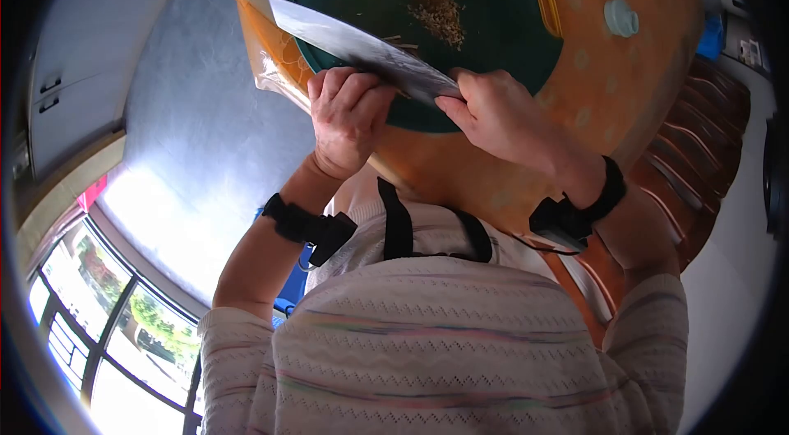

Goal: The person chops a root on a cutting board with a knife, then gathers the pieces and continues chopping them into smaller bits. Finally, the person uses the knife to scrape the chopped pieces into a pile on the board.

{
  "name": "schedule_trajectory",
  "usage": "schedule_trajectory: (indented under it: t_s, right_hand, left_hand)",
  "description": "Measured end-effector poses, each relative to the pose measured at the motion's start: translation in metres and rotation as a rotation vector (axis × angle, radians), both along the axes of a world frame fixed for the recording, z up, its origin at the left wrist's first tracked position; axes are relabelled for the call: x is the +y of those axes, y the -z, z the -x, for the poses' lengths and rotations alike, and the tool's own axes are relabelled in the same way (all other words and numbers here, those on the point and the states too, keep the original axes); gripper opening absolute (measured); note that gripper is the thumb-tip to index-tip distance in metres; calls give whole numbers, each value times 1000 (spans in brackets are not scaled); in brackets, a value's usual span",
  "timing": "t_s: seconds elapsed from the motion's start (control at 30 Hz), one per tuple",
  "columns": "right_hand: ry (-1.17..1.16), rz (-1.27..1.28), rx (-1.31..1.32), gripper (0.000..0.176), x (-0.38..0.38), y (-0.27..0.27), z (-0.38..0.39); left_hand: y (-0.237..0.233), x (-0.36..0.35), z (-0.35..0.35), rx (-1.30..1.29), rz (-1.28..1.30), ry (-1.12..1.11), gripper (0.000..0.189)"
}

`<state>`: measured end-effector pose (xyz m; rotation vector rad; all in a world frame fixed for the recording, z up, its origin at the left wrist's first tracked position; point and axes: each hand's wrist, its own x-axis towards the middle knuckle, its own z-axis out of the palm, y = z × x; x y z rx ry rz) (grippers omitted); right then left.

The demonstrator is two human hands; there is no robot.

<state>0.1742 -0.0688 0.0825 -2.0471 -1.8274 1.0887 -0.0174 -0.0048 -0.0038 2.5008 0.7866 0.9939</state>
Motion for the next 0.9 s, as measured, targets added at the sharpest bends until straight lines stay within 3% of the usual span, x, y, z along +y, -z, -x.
schedule_trajectory:
  t_s: [0.3,0.43,0.5,0.63,0.7,0.9]
  right_hand:
    - [187,-182,68,22,-25,-3,-19]
    - [258,-135,131,20,-30,-3,-20]
    - [297,-252,169,18,-37,3,-21]
    - [350,-268,216,17,-48,9,-26]
    - [394,-258,213,17,-52,11,-27]
    - [421,-258,176,18,-59,10,-29]
  left_hand:
    - [-13,6,-5,90,22,76,18]
    - [-13,14,-9,92,16,86,17]
    - [-18,20,-11,88,23,91,16]
    - [-23,45,-19,114,-17,-2,12]
    - [-26,56,-25,269,-24,37,12]
    - [-26,64,-34,414,-28,119,12]
